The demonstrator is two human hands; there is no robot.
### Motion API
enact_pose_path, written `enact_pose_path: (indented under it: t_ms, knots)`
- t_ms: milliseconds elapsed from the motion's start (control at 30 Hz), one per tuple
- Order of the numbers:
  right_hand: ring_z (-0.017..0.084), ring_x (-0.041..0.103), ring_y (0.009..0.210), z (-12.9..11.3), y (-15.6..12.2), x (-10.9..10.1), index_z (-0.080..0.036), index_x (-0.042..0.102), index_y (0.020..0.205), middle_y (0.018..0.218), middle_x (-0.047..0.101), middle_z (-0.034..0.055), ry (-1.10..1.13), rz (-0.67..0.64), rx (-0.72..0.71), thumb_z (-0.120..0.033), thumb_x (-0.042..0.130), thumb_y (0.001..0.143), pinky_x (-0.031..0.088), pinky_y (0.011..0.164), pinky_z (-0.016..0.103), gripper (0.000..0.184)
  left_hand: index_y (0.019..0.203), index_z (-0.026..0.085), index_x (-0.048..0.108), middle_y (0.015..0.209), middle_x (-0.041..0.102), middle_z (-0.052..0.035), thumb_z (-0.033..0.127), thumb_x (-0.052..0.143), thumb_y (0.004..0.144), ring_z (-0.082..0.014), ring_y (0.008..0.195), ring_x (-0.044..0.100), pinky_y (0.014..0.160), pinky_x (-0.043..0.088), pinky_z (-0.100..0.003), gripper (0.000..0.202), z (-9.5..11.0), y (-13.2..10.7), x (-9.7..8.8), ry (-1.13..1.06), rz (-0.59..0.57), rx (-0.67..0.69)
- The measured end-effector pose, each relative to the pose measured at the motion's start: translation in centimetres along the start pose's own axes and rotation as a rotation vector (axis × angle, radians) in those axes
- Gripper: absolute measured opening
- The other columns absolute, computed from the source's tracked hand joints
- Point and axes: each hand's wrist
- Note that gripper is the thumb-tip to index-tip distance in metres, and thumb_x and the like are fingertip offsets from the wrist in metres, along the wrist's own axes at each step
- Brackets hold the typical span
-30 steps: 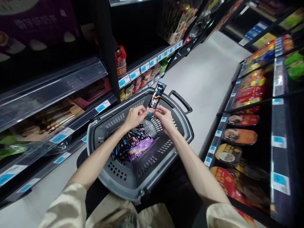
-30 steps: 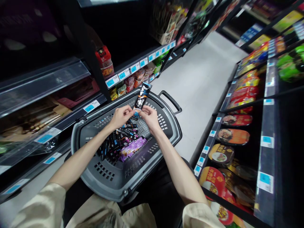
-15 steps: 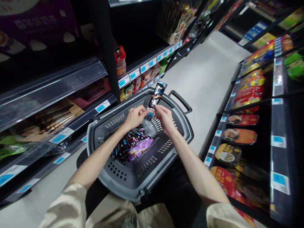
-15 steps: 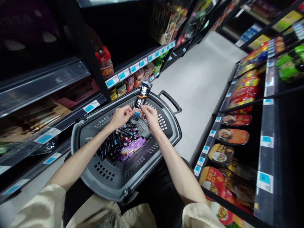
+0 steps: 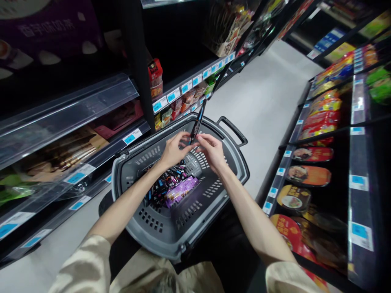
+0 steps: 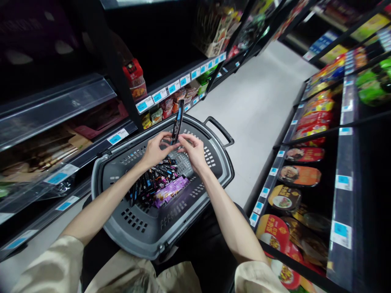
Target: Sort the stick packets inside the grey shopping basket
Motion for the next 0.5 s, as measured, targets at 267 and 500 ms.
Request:
enact_pose_path:
  t_ms: [267, 500]
  knots:
    - [0.015, 0.057, 0.061, 1.1, 0.3, -0.5, -0.022, 0.076, 0.090, 0.071, 0.068, -0.0006, -0.166, 0.055, -0.043, -0.053, 0.092, 0.063, 0.046, 0.056, 0.030, 0.044, 0.131, 0.013, 0.065, 0.119, 0.078, -0.0155, 0.029, 0.077, 0.083, -0.0293, 0.112, 0.076, 0.103, 0.059, -0.046, 0.052, -3.3, 0.4, 0.5, -0.361, -0.035, -0.261]
    - [0.013, 0.054, 0.056, 1.1, 0.4, -0.4, -0.022, 0.074, 0.083, 0.066, 0.065, -0.0016, -0.133, 0.041, -0.037, -0.055, 0.093, 0.060, 0.041, 0.053, 0.029, 0.044, 0.129, 0.013, 0.067, 0.125, 0.074, -0.0166, 0.034, 0.081, 0.079, -0.0266, 0.114, 0.072, 0.105, 0.057, -0.044, 0.056, -3.2, 0.6, 0.4, -0.380, -0.054, -0.253]
Point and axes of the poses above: each hand's wrist, its own y-axis towards the middle knuckle, its own x-axis out of the palm, z = x × y
